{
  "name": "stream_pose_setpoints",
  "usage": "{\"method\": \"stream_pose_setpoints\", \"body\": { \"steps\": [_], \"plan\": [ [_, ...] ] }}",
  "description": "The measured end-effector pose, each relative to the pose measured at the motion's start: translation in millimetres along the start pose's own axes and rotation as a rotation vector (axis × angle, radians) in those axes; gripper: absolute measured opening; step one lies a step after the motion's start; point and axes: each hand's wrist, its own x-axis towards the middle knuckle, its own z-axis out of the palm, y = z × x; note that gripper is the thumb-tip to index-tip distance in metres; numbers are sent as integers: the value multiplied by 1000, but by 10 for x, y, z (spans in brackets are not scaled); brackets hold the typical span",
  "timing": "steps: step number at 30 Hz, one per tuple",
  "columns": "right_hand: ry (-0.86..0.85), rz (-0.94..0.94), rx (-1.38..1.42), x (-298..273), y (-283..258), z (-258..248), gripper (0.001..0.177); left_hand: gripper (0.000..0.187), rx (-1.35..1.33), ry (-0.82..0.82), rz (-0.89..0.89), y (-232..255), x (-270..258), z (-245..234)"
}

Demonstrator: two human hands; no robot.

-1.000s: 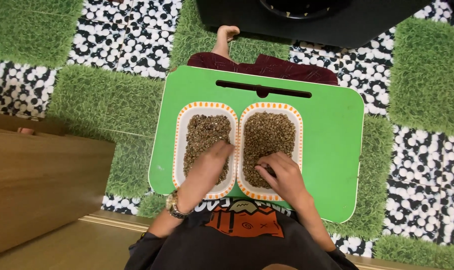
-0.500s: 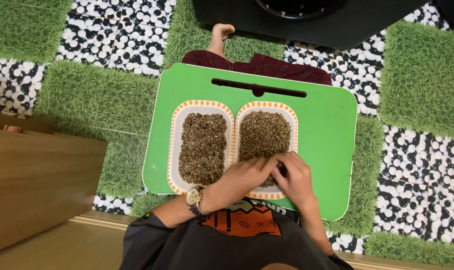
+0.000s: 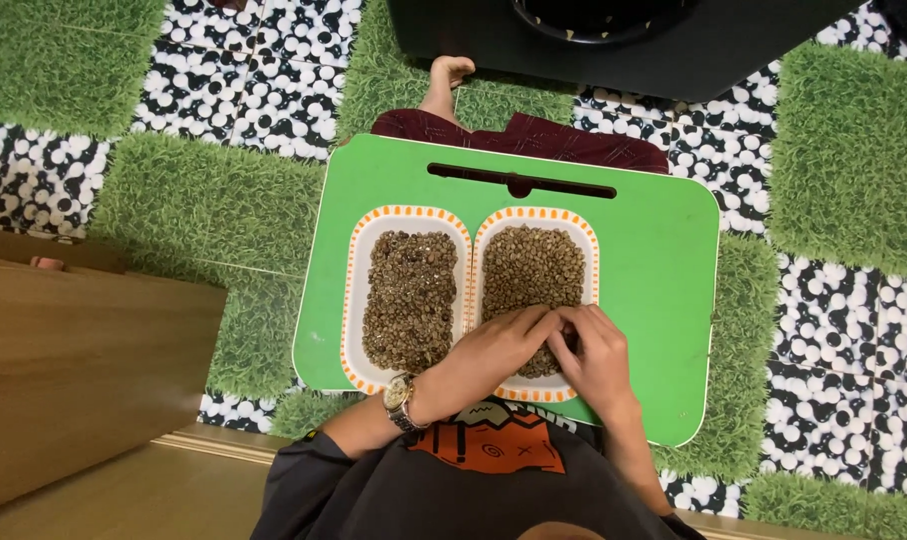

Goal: The person sorts green coffee beans by hand, transferring them between two containers and shifting them within the containers to inspect and remove individual beans.

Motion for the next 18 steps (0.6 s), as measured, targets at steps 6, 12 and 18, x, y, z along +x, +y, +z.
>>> {"method": "stream_pose_setpoints", "body": {
  "steps": [6,12,18],
  "plan": [
    [-6,42,21,-55,16,64,8,39,-199,103,-236,-275,-320,-3],
    [-11,42,9,-7,-48,60,7,41,153,-129,-722,-705,-595,-96],
    [-30,44,12,68,-171,7,7,45,331,-199,-671,-907,-745,371]
  ]
}}
